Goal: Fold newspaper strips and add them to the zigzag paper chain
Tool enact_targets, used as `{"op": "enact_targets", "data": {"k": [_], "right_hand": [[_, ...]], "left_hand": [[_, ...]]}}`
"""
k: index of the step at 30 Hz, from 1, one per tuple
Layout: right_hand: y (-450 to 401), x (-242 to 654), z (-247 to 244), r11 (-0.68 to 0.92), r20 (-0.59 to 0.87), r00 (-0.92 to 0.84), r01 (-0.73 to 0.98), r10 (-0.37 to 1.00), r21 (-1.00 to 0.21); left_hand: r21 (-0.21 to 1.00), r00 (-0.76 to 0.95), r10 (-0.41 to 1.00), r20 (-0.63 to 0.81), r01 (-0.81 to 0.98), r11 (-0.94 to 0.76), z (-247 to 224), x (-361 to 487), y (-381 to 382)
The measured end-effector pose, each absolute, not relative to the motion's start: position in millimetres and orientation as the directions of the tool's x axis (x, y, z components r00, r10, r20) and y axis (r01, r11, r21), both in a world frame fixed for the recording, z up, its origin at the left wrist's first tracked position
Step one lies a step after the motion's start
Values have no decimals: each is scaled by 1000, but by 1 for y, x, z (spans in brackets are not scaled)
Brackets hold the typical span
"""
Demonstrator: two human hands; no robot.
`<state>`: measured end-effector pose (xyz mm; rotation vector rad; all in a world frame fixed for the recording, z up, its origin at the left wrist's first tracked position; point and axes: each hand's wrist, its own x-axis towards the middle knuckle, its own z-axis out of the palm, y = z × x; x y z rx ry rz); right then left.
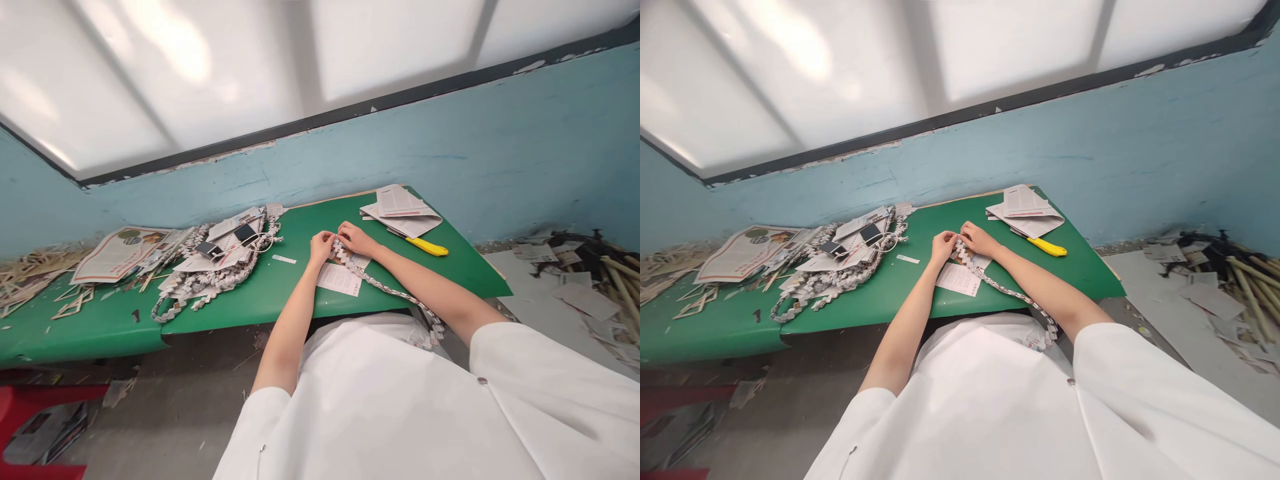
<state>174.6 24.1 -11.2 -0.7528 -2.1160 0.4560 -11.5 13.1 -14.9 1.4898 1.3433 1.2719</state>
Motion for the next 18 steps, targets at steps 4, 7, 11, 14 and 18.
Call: {"op": "enact_targets", "data": {"k": [4,7,11,14,18], "right_hand": [[26,174,-13,753,588,-475,343,655,-562],[31,173,-18,716,573,-435,341,695,-609],[36,170,-22,651,515,-409,354,753,-671],[36,169,-22,605,471,-397,357,788,-712],[34,170,-20,561,438,-368,373,820,-739]], "left_hand": [[879,-2,955,297,390,-273,-13,-14,13],[883,-26,953,301,385,-269,-14,-13,13],[930,-68,972,226,312,-195,-15,-11,14],[957,-80,983,166,253,-141,-14,-11,14],[967,-86,985,151,218,-130,-11,-11,12]]}}
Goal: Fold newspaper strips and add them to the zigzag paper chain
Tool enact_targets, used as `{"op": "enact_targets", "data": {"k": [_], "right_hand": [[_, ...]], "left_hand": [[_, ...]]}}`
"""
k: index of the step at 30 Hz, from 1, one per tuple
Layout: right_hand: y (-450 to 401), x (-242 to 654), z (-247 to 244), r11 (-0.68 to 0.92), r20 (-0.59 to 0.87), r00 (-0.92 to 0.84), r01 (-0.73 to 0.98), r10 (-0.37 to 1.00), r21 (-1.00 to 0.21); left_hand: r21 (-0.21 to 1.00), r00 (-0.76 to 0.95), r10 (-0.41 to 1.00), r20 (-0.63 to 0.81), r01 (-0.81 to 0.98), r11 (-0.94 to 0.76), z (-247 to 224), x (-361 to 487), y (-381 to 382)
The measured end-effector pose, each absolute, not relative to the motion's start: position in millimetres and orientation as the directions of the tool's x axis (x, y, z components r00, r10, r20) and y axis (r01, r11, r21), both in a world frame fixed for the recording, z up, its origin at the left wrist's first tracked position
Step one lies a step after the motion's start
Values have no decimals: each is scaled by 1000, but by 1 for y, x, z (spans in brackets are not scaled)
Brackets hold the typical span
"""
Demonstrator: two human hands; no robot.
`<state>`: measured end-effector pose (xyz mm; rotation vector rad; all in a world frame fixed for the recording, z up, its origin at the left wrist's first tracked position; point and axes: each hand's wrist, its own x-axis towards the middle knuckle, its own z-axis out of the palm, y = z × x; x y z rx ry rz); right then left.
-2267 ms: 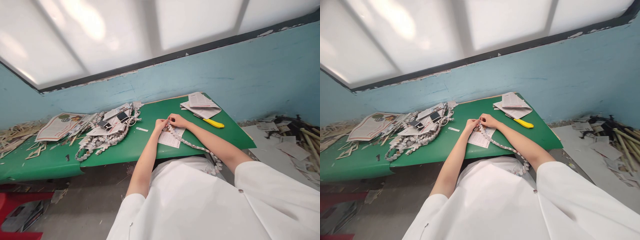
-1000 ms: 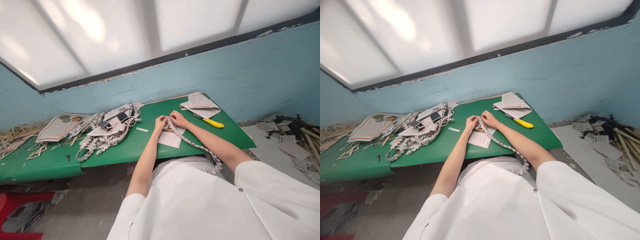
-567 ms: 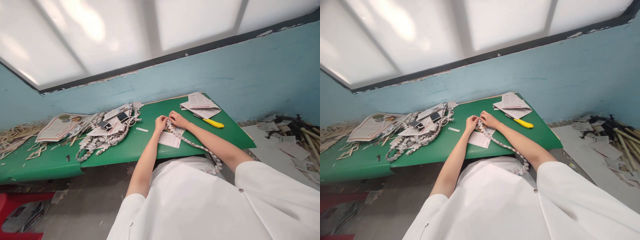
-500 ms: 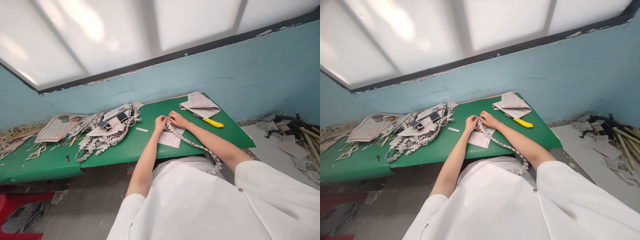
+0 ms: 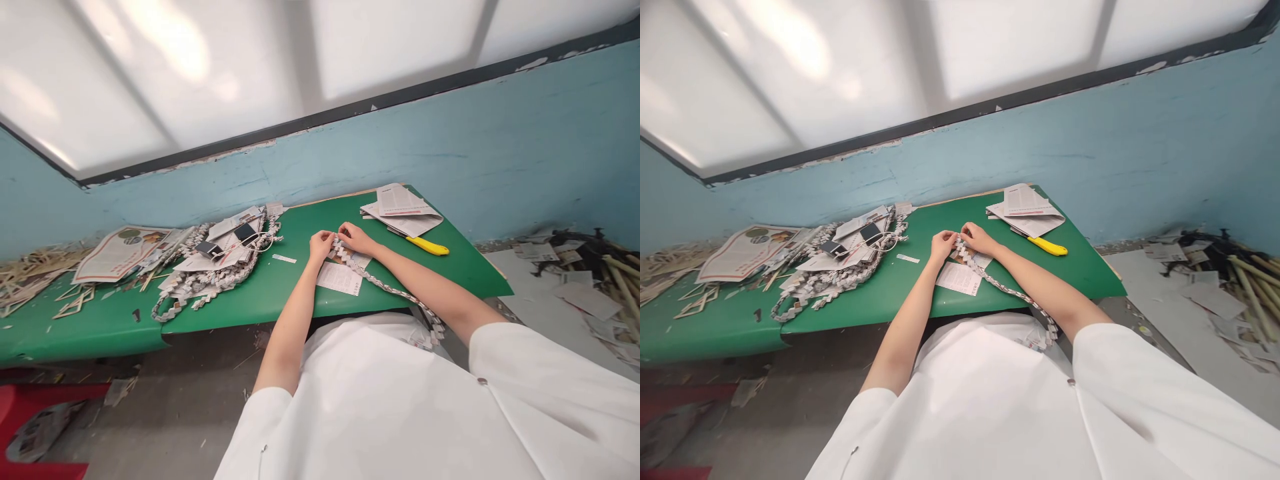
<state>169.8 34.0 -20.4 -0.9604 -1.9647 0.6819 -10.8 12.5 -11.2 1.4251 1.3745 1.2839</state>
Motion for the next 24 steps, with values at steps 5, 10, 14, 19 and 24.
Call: {"op": "enact_targets", "data": {"k": [5,10,14,19,24], "right_hand": [[29,171,-15,499,359,-382,386,852,-776],[24,170,-9,470,328,-361,439,873,-766],[23,171,-6,483,321,-386,467,865,-741],[23,174,-6,516,341,-417,439,842,-736],[24,178,-8,569,400,-429,411,810,-712]], "left_hand": [[978,-96,985,142,170,-124,-7,-10,10],[985,-103,985,136,123,-123,-5,-9,10],[986,-104,985,135,109,-123,-4,-9,9],[984,-76,988,132,132,-121,-3,-10,8],[986,-49,991,123,119,-116,-3,-10,8]]}}
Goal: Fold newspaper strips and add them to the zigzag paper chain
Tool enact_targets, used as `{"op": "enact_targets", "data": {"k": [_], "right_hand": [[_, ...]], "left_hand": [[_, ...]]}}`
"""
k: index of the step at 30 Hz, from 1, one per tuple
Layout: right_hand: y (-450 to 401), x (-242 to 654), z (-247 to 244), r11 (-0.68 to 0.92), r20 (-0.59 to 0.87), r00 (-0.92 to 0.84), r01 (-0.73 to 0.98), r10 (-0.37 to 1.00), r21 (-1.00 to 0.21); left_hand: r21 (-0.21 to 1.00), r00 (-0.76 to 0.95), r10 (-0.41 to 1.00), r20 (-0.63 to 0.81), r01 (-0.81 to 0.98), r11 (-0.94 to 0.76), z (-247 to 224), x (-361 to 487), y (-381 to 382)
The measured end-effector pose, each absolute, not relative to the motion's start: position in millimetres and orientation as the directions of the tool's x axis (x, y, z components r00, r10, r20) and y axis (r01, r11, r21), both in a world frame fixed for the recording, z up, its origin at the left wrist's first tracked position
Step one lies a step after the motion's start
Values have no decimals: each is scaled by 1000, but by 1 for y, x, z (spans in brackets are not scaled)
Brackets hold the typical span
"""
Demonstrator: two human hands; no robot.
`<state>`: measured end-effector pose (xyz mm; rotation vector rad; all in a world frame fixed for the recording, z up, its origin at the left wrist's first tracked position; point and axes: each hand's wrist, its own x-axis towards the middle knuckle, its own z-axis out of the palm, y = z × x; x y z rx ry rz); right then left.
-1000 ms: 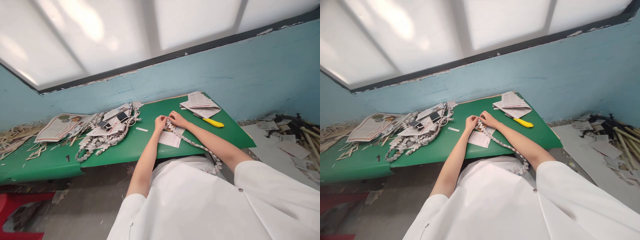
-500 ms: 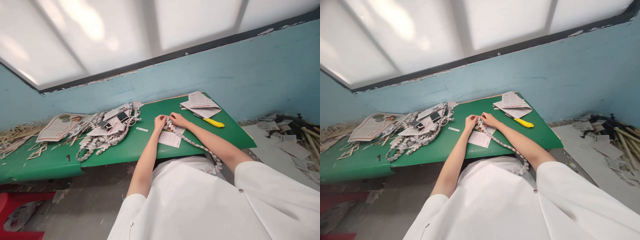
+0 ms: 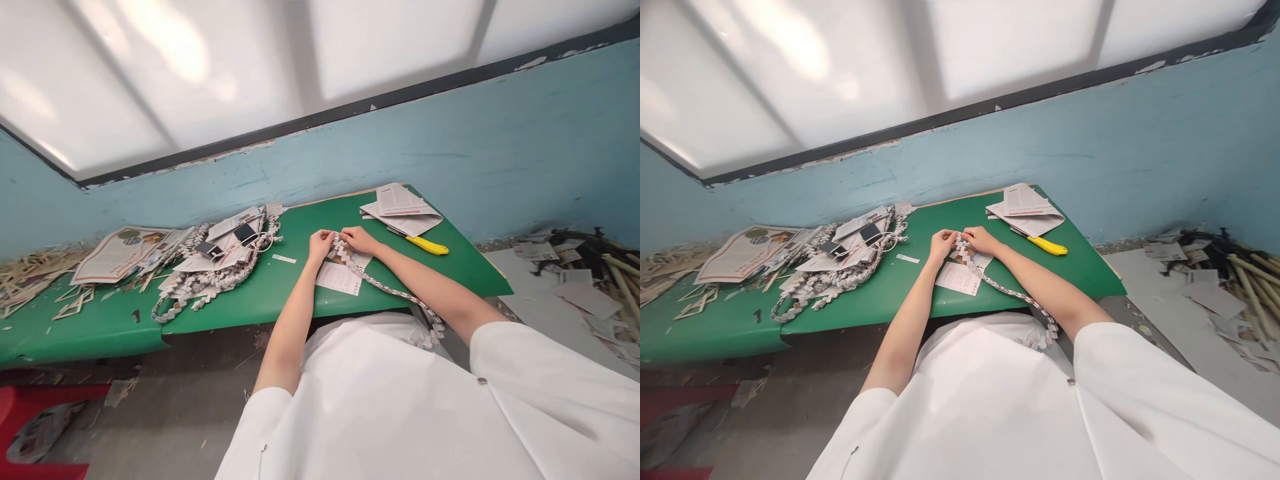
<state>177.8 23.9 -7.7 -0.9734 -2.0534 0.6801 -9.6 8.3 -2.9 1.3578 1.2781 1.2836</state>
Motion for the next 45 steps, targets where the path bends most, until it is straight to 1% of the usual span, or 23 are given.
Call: {"op": "enact_targets", "data": {"k": [4,9,12,16,20,23,28,31,35,42,45], "right_hand": [[26,179,-11,592,425,-432,405,795,-697],[28,178,-15,614,426,-459,424,779,-666],[29,178,-16,619,427,-464,429,776,-657],[28,178,-16,623,432,-468,412,771,-665],[27,176,-15,604,426,-450,398,785,-691],[25,173,-13,604,445,-427,388,787,-696],[24,166,-12,600,524,-292,401,800,-692],[24,166,-12,581,535,-236,422,811,-696],[24,167,-12,594,537,-258,420,803,-686],[27,174,-13,627,531,-334,438,779,-644],[28,176,-14,623,528,-332,440,782,-646]], "left_hand": [[981,-31,992,124,156,-118,-2,-10,8],[921,-9,978,207,338,-192,2,-11,1],[889,32,971,237,396,-230,6,-10,-4],[880,75,965,253,396,-262,8,-9,-8],[910,23,975,222,353,-215,7,-7,-7],[938,-23,977,210,286,-195,6,-5,-6],[985,-34,991,130,118,-126,7,-1,-3],[991,-12,994,109,77,-108,8,-1,-3],[985,-13,990,137,109,-135,7,-2,-2],[918,-16,962,274,301,-257,5,1,-9],[900,-35,952,303,338,-274,6,4,-13]]}}
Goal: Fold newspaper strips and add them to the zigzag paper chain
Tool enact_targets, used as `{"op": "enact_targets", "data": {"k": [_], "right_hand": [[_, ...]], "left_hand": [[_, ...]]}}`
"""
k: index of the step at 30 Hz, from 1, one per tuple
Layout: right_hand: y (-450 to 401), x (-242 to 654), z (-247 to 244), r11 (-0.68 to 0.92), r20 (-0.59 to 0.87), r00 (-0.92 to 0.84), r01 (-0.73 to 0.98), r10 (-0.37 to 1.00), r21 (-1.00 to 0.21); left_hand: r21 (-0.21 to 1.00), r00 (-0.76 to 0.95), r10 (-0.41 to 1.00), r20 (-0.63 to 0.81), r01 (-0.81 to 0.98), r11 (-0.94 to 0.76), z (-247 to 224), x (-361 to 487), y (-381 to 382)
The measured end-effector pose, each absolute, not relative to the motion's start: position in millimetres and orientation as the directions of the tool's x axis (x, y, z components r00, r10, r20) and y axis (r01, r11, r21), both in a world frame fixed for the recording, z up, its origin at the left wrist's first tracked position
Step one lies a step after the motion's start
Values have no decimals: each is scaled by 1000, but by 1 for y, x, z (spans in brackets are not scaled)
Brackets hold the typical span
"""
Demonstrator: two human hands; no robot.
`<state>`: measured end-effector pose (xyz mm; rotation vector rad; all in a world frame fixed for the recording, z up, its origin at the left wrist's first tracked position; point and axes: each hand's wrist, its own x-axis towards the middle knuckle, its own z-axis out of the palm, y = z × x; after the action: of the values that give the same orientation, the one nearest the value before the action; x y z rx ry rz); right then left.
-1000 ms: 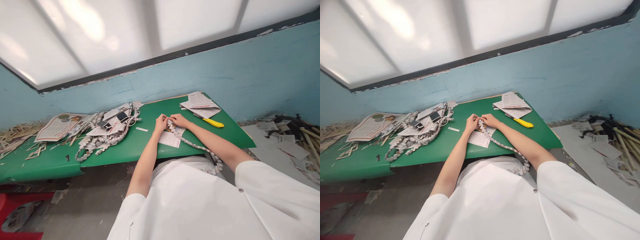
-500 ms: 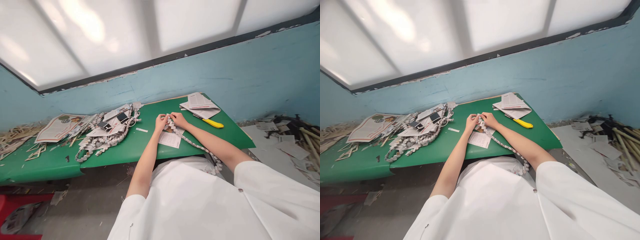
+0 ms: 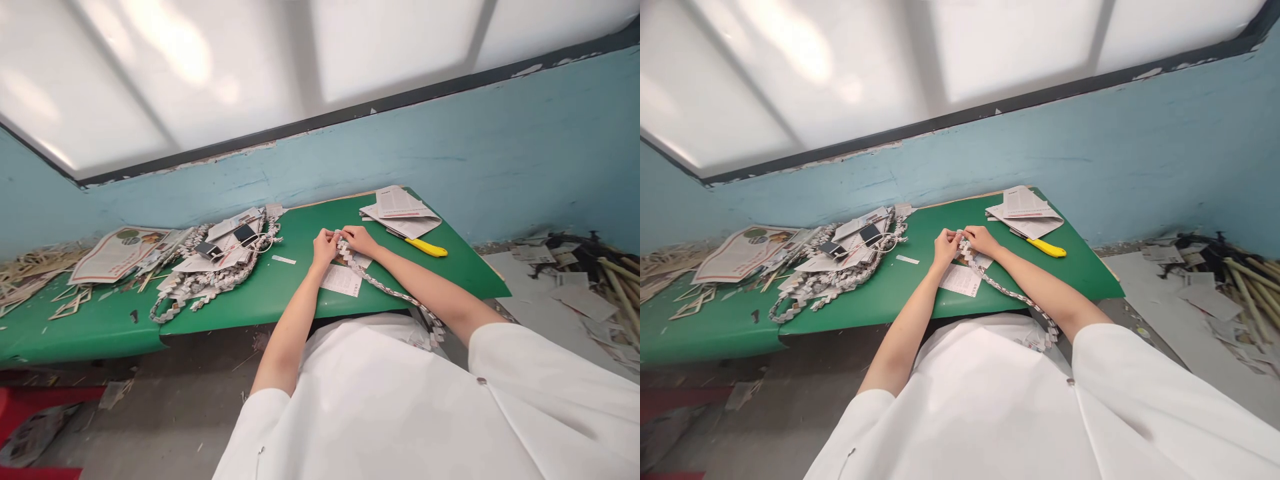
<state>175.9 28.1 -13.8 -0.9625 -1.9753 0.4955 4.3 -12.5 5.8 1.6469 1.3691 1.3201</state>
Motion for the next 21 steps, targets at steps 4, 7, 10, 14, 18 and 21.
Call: {"op": "enact_targets", "data": {"k": [4,7,10,14,18,21], "right_hand": [[28,176,-14,614,518,-331,417,789,-670],[26,174,-12,600,508,-320,394,800,-697],[23,171,-9,596,506,-318,356,801,-719],[21,169,-6,614,511,-352,315,784,-724],[21,171,-6,614,510,-358,300,782,-730],[22,173,-7,600,497,-354,302,792,-741]], "left_hand": [[910,-46,959,281,330,-251,7,7,-13],[917,-85,953,291,310,-252,7,8,-12],[934,-117,952,283,260,-245,6,7,-9],[948,-146,957,252,235,-213,3,4,-3],[967,-151,970,189,202,-157,0,1,2],[978,-106,983,151,159,-133,-1,1,3]]}}
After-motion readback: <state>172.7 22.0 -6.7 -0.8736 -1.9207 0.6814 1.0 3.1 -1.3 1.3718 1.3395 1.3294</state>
